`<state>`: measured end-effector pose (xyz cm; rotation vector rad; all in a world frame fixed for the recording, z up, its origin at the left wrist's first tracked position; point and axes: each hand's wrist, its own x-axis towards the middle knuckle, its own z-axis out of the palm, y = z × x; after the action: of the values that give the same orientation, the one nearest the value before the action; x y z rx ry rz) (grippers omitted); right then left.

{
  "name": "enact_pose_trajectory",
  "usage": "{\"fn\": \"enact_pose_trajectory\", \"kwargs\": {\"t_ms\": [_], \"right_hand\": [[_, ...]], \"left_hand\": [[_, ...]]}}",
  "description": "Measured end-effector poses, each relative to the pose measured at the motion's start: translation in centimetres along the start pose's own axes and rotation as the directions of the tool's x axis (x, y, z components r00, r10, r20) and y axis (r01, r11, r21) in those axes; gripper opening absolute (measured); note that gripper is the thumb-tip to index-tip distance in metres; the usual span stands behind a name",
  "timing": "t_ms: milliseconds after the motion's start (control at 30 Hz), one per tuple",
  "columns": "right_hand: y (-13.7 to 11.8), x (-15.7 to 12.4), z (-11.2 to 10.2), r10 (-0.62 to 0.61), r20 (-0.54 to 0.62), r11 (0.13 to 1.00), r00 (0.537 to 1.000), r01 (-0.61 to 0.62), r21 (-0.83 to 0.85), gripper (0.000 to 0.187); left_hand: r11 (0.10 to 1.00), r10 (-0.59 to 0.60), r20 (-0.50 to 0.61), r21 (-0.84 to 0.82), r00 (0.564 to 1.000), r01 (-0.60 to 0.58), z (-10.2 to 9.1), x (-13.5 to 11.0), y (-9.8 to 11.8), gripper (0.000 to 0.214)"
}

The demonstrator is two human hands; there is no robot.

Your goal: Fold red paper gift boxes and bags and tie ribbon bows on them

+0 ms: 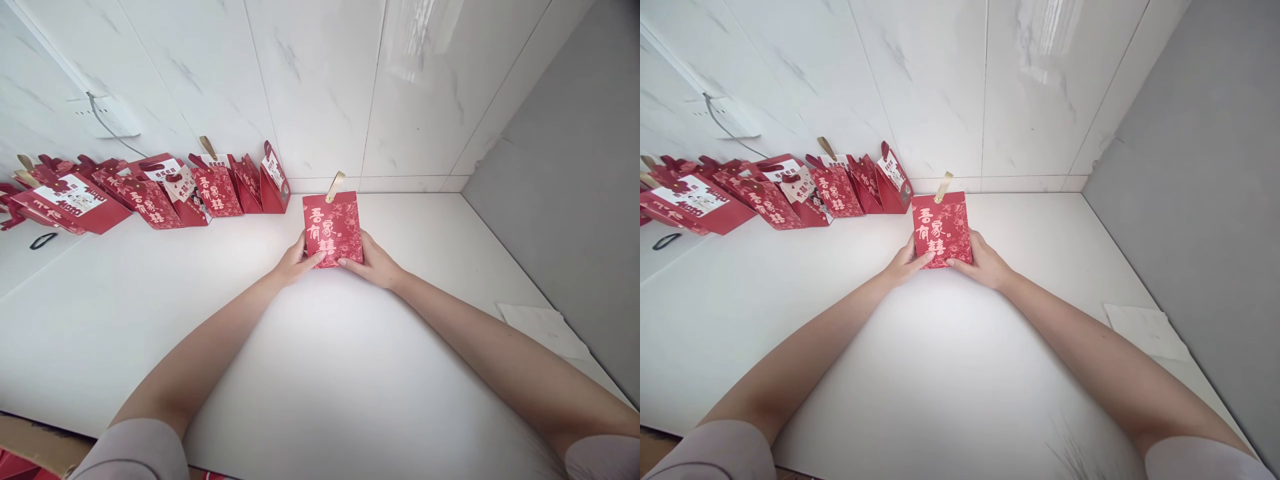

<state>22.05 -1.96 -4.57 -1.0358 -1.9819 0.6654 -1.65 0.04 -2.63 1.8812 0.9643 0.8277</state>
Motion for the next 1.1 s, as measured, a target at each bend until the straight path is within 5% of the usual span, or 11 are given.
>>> {"fn": "enact_pose_trajectory", "kwargs": {"t_ms": [300, 500, 633, 733, 1100], "right_hand": [[0.0, 0.0, -0.1, -0.016, 0.007, 1.0, 1.0, 0.015, 0.01, 0.077], [0.0, -0.2, -0.1, -0.066, 0.048, 0.998, 0.997, 0.066, -0.008, 0.098], [-0.2, -0.3, 0.0, -0.009, 0.024, 0.997, 1.0, 0.011, -0.081, 0.072], [-0.4, -0.3, -0.2, 0.045, 0.013, 0.993, 0.999, -0.043, -0.112, 0.048], [-0.5, -0.2, -0.3, 0.127, -0.028, 0.991, 0.992, -0.128, -0.027, 0.041]], "left_hand": [[1.0, -0.004, 0.002, 0.014, 1.0, 0.004, 0.0, 0.0, 0.0, 0.075], [0.994, 0.053, -0.081, -0.091, 0.995, -0.061, -0.1, 0.1, -0.3, 0.06], [0.954, 0.078, -0.007, -0.291, 0.997, -0.076, -0.6, 0.2, -1.1, 0.074], [0.956, 0.117, 0.051, -0.276, 0.992, -0.099, -0.8, 0.2, -0.9, 0.084], [0.995, -0.008, 0.011, -0.101, 1.0, 0.009, -0.6, 0.3, -0.8, 0.066]]}}
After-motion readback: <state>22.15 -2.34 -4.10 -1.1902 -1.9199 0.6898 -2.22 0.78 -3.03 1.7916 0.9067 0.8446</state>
